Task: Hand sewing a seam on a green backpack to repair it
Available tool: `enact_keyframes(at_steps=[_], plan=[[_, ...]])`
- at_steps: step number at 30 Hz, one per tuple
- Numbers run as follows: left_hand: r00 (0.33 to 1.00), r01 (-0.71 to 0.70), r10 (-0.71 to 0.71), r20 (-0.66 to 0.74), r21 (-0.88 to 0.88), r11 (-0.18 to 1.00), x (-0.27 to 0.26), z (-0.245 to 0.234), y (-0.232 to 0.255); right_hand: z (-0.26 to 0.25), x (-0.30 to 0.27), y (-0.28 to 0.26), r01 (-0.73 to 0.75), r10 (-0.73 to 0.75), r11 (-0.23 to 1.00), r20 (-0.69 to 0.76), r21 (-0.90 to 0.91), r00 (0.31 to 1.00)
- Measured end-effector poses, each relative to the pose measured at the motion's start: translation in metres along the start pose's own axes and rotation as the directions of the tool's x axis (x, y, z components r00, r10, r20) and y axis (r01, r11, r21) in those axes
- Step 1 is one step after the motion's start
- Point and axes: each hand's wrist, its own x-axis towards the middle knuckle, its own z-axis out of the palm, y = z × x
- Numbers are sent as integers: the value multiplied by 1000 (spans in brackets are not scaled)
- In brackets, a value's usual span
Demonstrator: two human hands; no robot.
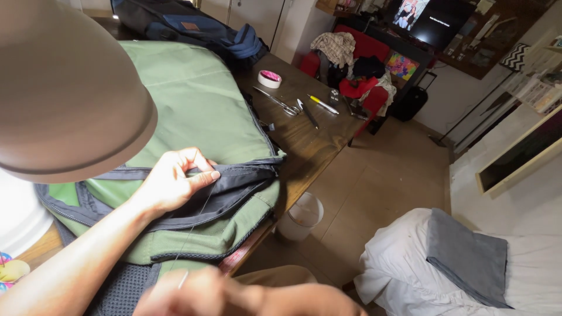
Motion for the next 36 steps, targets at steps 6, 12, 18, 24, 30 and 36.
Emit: enact_keyframes(at_steps=[6, 12, 18, 24, 30, 36], plan=[[998, 50, -50, 24, 4, 999, 0, 0, 7, -103, 101, -11, 125, -145, 989, -299, -83, 943], [999, 44, -44, 7, -14, 999, 7, 4, -4, -136, 127, 56, 130, -100, 990, -362, 61, 927], [998, 62, -62, -2, 5, 998, 4, 2, -1, -146, 132, 67, 110, -74, 991, -364, 78, 929], [998, 56, -54, -31, 73, 996, 6, 4, 2, -152, 132, 69, 74, -30, 991, -354, 111, 935], [998, 50, -40, -54, 202, 978, -3, -2, 16, -134, 115, 33, -84, 96, 995, -256, 60, 962], [999, 40, -42, 18, 85, 996, -6, -9, 11, -131, 116, 36, -140, 130, 990, -280, -15, 951]])
